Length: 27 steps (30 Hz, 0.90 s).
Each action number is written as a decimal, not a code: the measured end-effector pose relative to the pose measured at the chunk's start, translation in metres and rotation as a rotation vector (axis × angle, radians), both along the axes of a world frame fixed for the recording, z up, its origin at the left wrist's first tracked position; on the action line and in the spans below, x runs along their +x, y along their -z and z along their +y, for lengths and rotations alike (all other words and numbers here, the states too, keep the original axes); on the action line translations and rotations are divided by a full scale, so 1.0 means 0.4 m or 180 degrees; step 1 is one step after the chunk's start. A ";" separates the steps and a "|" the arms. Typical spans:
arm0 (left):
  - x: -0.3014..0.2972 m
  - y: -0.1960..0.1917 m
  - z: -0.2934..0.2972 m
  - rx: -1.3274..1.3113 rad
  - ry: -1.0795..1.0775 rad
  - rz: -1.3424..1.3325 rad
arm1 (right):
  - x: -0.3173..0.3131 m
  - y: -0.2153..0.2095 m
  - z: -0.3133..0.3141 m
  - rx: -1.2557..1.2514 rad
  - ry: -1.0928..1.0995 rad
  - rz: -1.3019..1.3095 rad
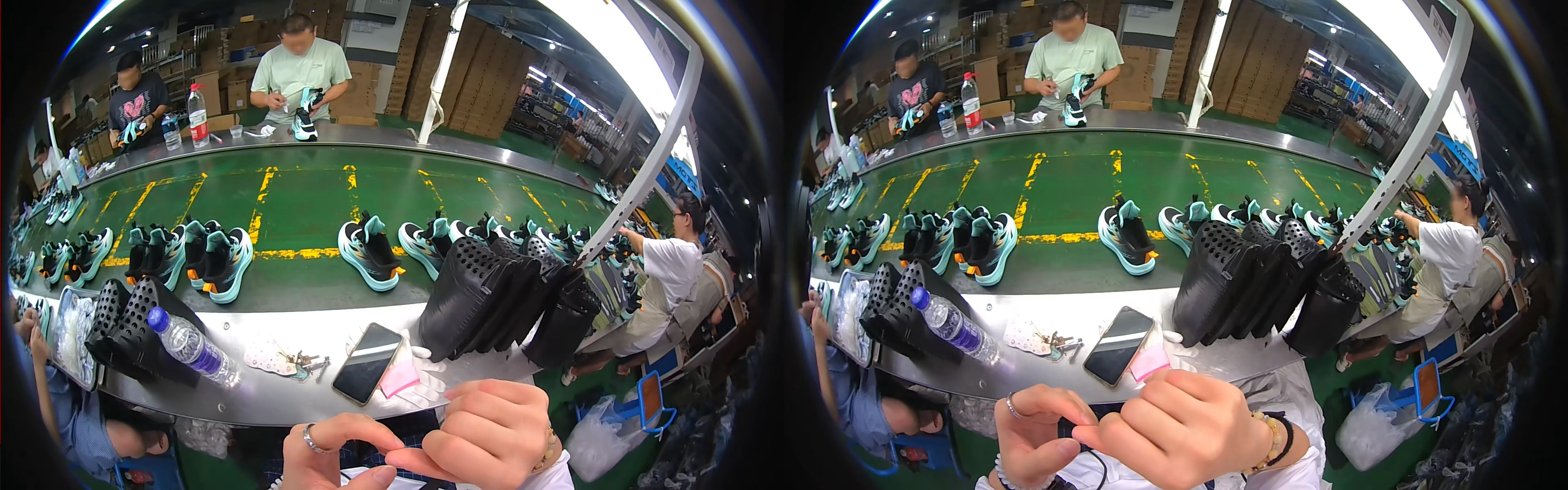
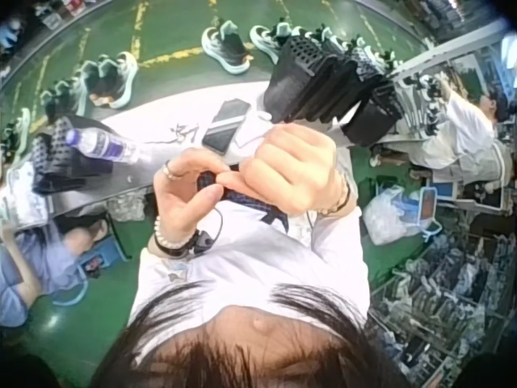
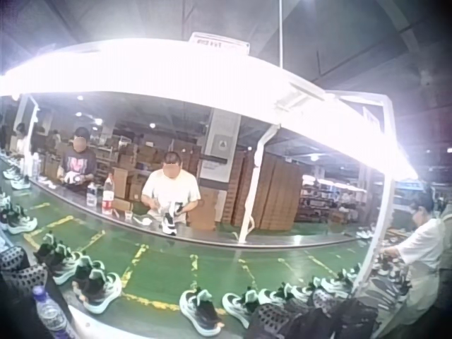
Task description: Inspecting and organizing finished shoes on an assembly line in a factory.
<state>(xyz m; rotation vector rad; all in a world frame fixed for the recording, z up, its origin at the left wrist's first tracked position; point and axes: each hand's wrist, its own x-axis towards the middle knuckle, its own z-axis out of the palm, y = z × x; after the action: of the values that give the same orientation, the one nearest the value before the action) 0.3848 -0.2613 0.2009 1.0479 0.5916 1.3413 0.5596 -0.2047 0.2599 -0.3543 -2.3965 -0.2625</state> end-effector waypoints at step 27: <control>0.040 0.018 0.018 -0.0109 0.0077 -0.0264 | 0.017 0.053 0.022 0.0641 0.0137 0.0368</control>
<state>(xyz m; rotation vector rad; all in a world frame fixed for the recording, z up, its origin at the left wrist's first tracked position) 0.4009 -0.2539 0.1937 0.9643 0.5366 1.3424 0.5664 -0.1961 0.2387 -0.3190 -2.2276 -0.4858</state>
